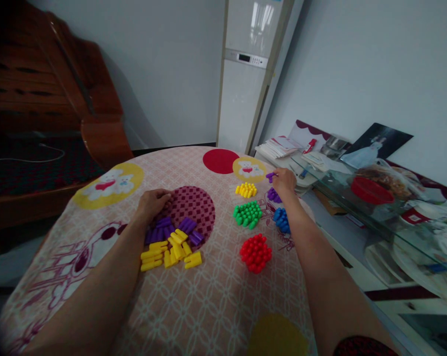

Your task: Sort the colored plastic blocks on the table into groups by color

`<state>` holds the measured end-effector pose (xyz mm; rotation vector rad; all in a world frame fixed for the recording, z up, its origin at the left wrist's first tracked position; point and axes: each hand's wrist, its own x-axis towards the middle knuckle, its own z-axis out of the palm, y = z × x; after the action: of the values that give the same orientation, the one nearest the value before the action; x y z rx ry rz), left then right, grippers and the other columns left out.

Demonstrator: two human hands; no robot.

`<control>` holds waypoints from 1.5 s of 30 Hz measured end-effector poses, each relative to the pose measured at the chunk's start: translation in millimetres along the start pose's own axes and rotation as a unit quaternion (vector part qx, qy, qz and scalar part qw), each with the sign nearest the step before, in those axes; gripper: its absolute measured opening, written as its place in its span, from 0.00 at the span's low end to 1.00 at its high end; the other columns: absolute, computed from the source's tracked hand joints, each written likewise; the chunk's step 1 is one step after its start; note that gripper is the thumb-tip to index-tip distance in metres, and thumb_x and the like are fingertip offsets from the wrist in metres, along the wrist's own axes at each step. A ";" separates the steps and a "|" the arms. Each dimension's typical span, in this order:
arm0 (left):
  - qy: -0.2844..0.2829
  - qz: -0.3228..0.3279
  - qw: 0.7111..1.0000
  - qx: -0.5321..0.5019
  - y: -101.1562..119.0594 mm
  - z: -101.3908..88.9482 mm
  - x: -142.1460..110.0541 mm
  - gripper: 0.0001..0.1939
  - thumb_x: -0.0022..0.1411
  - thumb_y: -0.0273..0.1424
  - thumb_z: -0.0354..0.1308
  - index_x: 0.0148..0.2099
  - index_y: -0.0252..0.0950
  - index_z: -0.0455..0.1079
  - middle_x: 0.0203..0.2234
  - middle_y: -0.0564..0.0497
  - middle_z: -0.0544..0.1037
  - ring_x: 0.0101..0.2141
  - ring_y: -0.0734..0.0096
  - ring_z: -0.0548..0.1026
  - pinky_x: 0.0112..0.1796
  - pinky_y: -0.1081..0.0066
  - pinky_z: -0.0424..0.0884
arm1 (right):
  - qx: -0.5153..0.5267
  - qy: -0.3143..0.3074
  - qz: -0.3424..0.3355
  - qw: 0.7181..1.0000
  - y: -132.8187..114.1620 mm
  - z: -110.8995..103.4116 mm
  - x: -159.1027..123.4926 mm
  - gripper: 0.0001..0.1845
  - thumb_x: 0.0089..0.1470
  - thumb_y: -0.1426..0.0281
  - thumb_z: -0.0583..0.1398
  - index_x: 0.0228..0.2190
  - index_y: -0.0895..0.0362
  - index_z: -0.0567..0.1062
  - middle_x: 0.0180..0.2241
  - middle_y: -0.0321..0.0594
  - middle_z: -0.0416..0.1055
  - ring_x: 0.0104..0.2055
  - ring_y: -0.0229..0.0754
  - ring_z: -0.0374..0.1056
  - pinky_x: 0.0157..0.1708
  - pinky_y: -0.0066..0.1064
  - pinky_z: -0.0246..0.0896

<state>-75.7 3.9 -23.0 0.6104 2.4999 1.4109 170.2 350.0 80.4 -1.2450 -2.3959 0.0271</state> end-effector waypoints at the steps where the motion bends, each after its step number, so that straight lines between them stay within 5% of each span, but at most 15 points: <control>1: 0.001 0.000 1.000 0.005 0.1 0.0 0.0 0.11 0.55 0.31 0.56 0.37 0.36 0.80 0.25 0.51 0.81 0.24 0.70 0.76 0.29 0.74 0.71 | -0.033 -0.013 0.029 0.999 9.4 -0.2 4.0 0.16 0.56 0.74 0.58 0.42 0.56 0.83 0.45 0.50 0.79 0.49 0.52 0.74 0.44 0.36 0.66; 5: -0.001 0.010 1.000 0.002 -0.8 0.4 0.7 0.11 0.55 0.31 0.56 0.36 0.36 0.79 0.24 0.50 0.81 0.24 0.70 0.76 0.30 0.73 0.71 | -0.091 -0.082 0.069 0.990 28.0 6.0 11.5 0.15 0.56 0.75 0.58 0.43 0.59 0.82 0.48 0.55 0.77 0.50 0.53 0.72 0.42 0.36 0.65; 14: -0.005 0.006 1.000 0.000 -2.9 1.2 1.4 0.12 0.56 0.31 0.56 0.38 0.36 0.79 0.25 0.51 0.81 0.24 0.71 0.75 0.29 0.74 0.71 | -0.134 -0.143 0.074 0.978 25.7 22.9 9.7 0.16 0.56 0.78 0.55 0.41 0.66 0.81 0.45 0.60 0.77 0.49 0.53 0.73 0.45 0.37 0.67; 18: -0.005 0.010 1.000 -0.004 -9.2 4.1 4.9 0.13 0.57 0.31 0.55 0.39 0.36 0.79 0.27 0.50 0.82 0.24 0.71 0.75 0.29 0.74 0.71 | -0.135 -0.093 0.015 0.986 6.8 12.9 -2.6 0.19 0.60 0.76 0.52 0.45 0.61 0.80 0.48 0.55 0.76 0.49 0.51 0.72 0.46 0.38 0.66; 21: 0.000 0.018 1.000 0.007 -11.7 5.1 6.3 0.13 0.57 0.32 0.55 0.39 0.36 0.80 0.27 0.49 0.82 0.25 0.70 0.76 0.30 0.74 0.71 | -0.090 -0.051 -0.123 0.987 -31.7 -0.8 -29.9 0.17 0.62 0.72 0.52 0.44 0.60 0.80 0.45 0.54 0.77 0.47 0.51 0.72 0.46 0.37 0.64; 23: -0.003 0.020 1.000 0.013 -11.0 4.7 5.9 0.13 0.57 0.32 0.55 0.40 0.36 0.80 0.28 0.49 0.82 0.26 0.69 0.77 0.31 0.74 0.71 | -0.027 -0.095 -0.266 0.959 -64.7 -7.9 -57.5 0.14 0.61 0.71 0.55 0.41 0.58 0.80 0.42 0.49 0.78 0.46 0.48 0.72 0.46 0.34 0.63; 26: -0.003 0.018 1.000 0.021 -8.4 3.5 4.1 0.14 0.57 0.31 0.54 0.39 0.36 0.80 0.27 0.49 0.82 0.27 0.69 0.77 0.31 0.74 0.71 | 0.055 -0.199 -0.435 0.876 -111.3 -7.5 -102.9 0.12 0.62 0.71 0.56 0.43 0.58 0.79 0.41 0.47 0.77 0.44 0.45 0.71 0.45 0.32 0.61; 31: -0.004 0.029 0.999 0.020 -6.6 1.9 2.1 0.13 0.56 0.31 0.54 0.39 0.36 0.79 0.27 0.49 0.81 0.26 0.69 0.77 0.32 0.73 0.71 | 0.076 -0.254 -0.603 0.752 -158.6 21.3 -149.1 0.17 0.62 0.77 0.54 0.49 0.60 0.75 0.51 0.51 0.73 0.50 0.45 0.68 0.51 0.36 0.60; 34: -0.010 0.029 0.999 0.011 -7.6 1.6 2.7 0.13 0.56 0.31 0.55 0.39 0.35 0.79 0.26 0.49 0.81 0.25 0.69 0.76 0.31 0.73 0.70 | 0.048 -0.254 -0.653 0.712 -171.7 33.1 -155.5 0.16 0.60 0.79 0.54 0.47 0.61 0.76 0.46 0.50 0.75 0.48 0.46 0.68 0.52 0.38 0.60; 42: -0.005 0.020 0.999 0.027 -5.9 1.1 3.9 0.13 0.57 0.32 0.56 0.40 0.35 0.79 0.28 0.49 0.82 0.25 0.70 0.76 0.31 0.73 0.70 | 0.028 -0.243 -0.589 0.770 -157.2 12.6 -140.1 0.09 0.53 0.78 0.62 0.38 0.60 0.78 0.40 0.49 0.77 0.43 0.46 0.70 0.43 0.34 0.62; 45: -0.006 0.018 1.000 0.024 -6.9 1.7 4.7 0.13 0.56 0.32 0.57 0.41 0.35 0.80 0.28 0.49 0.82 0.26 0.69 0.76 0.31 0.73 0.70 | 0.098 -0.238 -0.504 0.825 -132.5 5.7 -120.8 0.07 0.52 0.75 0.64 0.35 0.60 0.79 0.36 0.44 0.78 0.39 0.44 0.72 0.40 0.32 0.62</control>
<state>-81.0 4.2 -29.7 0.6745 2.5337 1.3585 125.7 177.6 58.8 0.2759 -3.0696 0.2756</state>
